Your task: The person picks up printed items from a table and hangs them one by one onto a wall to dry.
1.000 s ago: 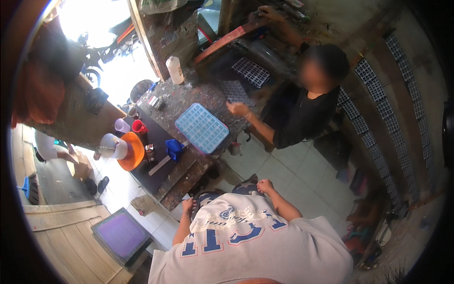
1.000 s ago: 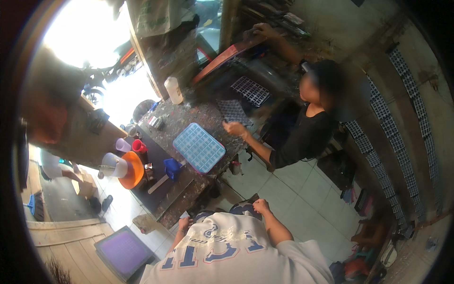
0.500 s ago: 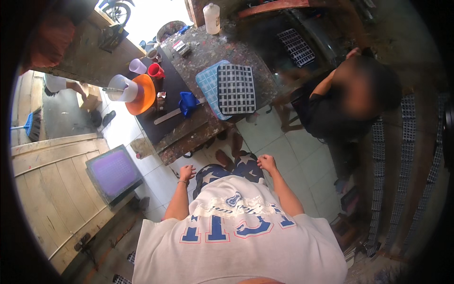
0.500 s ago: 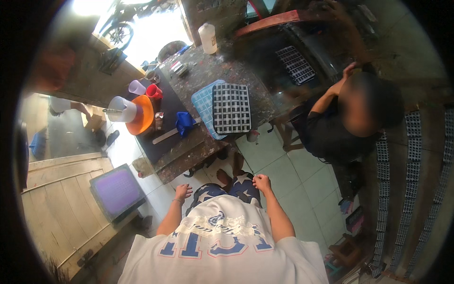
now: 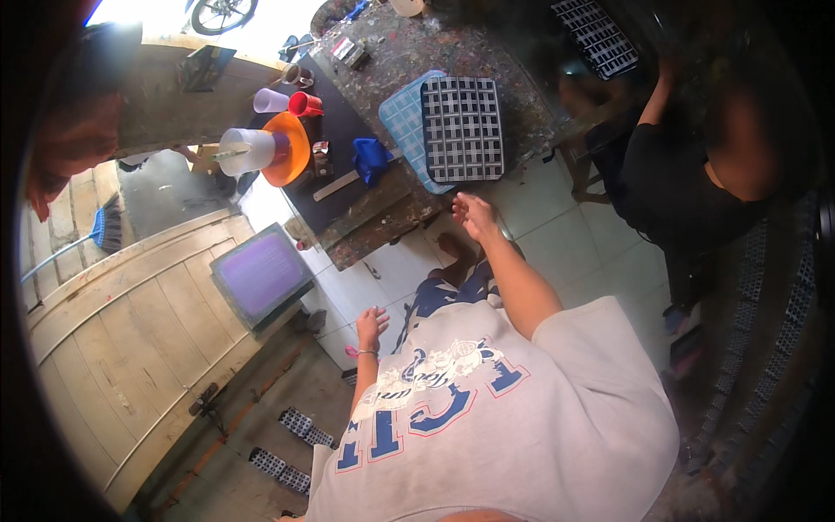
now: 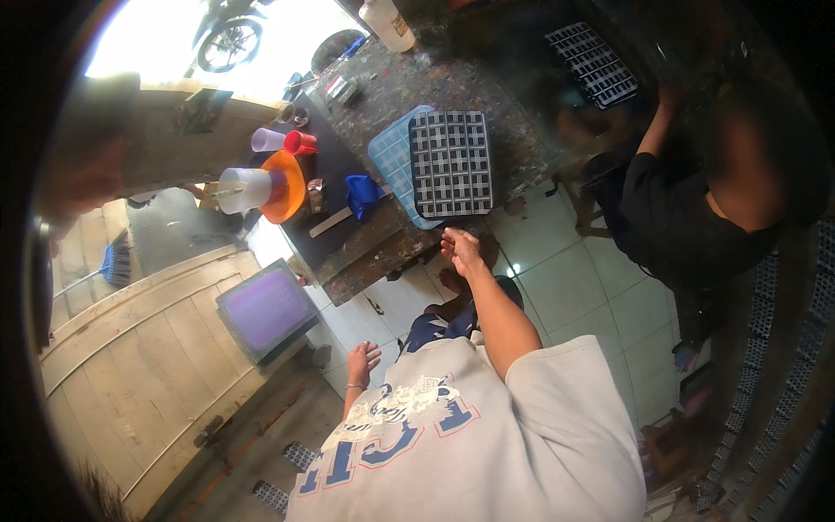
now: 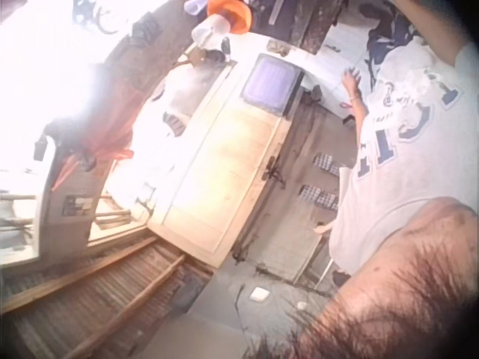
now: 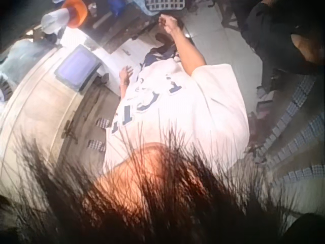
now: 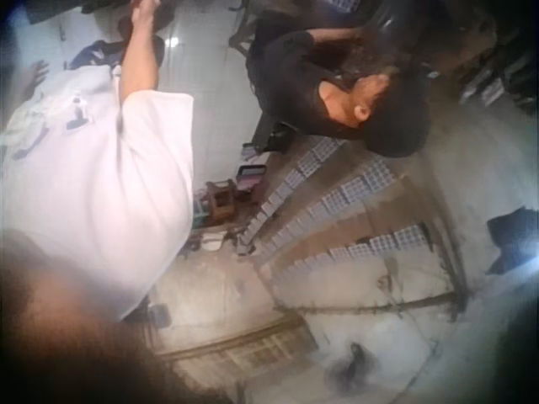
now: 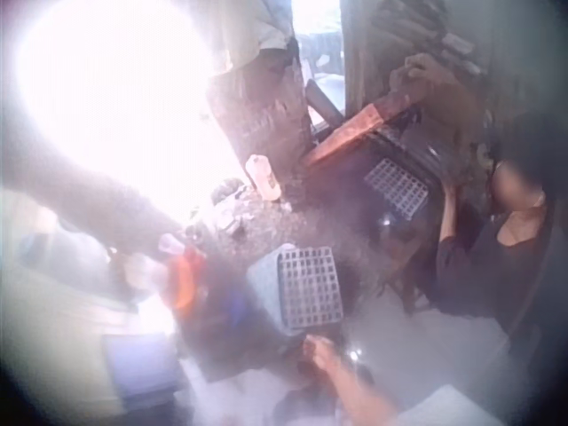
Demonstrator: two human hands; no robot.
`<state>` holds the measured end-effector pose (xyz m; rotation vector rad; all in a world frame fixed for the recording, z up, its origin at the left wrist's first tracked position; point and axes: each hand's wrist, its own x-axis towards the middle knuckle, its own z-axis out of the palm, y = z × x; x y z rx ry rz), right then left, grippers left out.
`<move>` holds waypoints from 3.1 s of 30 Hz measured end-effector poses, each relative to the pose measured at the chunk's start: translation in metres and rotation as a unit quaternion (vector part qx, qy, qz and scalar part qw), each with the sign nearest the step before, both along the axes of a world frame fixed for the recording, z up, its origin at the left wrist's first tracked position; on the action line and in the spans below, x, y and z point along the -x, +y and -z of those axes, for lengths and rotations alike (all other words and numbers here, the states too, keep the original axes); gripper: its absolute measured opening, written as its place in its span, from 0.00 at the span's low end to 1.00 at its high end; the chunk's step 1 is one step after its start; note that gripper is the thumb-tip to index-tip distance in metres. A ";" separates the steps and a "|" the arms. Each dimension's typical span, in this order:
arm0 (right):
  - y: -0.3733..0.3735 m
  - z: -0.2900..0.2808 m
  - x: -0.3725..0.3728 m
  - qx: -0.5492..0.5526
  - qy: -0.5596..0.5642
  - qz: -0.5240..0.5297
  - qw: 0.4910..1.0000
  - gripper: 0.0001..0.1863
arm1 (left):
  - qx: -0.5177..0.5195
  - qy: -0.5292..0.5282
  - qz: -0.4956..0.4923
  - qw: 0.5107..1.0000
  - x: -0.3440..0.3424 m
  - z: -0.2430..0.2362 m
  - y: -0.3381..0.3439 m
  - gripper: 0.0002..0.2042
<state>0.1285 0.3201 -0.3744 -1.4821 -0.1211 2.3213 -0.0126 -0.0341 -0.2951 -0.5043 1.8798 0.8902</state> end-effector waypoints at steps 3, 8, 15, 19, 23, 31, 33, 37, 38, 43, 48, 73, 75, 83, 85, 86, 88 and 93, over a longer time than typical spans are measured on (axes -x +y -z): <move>0.008 0.018 0.015 -0.014 -0.099 0.039 0.994 0.11 | 0.019 -0.023 0.020 0.999 -0.009 0.002 -0.007 0.13; 0.007 0.019 0.021 -0.065 -0.145 0.065 0.985 0.08 | 0.027 -0.039 0.082 0.995 -0.003 -0.004 0.000 0.17; -0.004 0.001 0.027 -0.094 -0.110 0.147 0.979 0.06 | -0.039 -0.024 0.112 0.993 0.054 0.012 -0.013 0.16; -0.006 -0.024 0.029 -0.164 -0.131 0.181 0.961 0.07 | -0.063 0.003 0.132 0.989 0.093 0.017 -0.018 0.14; -0.014 -0.112 0.037 -0.315 -0.157 0.263 0.898 0.06 | -0.123 0.034 0.136 0.982 0.128 0.026 -0.018 0.13; -0.038 -0.234 0.000 -0.620 -0.321 0.108 0.708 0.07 | -0.319 0.079 0.215 0.920 0.147 -0.015 0.092 0.12; -0.051 -0.281 -0.013 -0.627 -0.280 0.084 0.722 0.07 | -0.367 0.080 0.242 0.895 0.141 -0.046 0.129 0.12; -0.064 -0.340 -0.049 -0.658 -0.289 -0.082 0.690 0.07 | -0.459 0.068 0.320 0.826 0.127 -0.104 0.188 0.14; -0.071 -0.365 -0.053 -0.652 -0.285 -0.136 0.689 0.08 | -0.485 0.058 0.330 0.808 0.119 -0.123 0.200 0.14; -0.086 -0.432 -0.048 -0.701 -0.315 -0.283 0.574 0.04 | -0.588 -0.015 0.365 0.722 0.080 -0.179 0.231 0.17; -0.099 -0.472 -0.024 -0.709 -0.300 -0.340 0.540 0.03 | -0.639 -0.035 0.365 0.676 0.061 -0.190 0.237 0.22; 0.035 -0.349 0.002 -0.339 0.117 -0.114 0.927 0.21 | -0.576 -0.416 0.206 0.673 0.087 -0.154 0.198 0.34; 0.031 -0.336 0.003 -0.356 0.119 0.006 0.927 0.24 | -0.593 -0.437 0.180 0.652 0.085 -0.147 0.199 0.34; -0.053 -0.300 -0.016 -0.240 0.225 0.082 0.941 0.35 | -0.636 -0.336 0.140 0.681 0.091 -0.164 0.203 0.37; -0.063 -0.284 -0.022 -0.287 0.129 0.132 0.940 0.35 | -0.624 -0.339 0.166 0.685 0.096 -0.159 0.202 0.39; -0.067 -0.275 -0.026 -0.307 0.079 0.155 0.935 0.35 | -0.618 -0.341 0.178 0.686 0.098 -0.156 0.201 0.41; -0.071 -0.267 -0.031 -0.321 0.033 0.150 0.935 0.34 | -0.610 -0.340 0.169 0.695 0.100 -0.152 0.200 0.41; -0.096 -0.270 -0.043 -0.348 0.100 0.026 0.932 0.29 | -0.613 -0.336 0.169 0.695 0.100 -0.164 0.195 0.42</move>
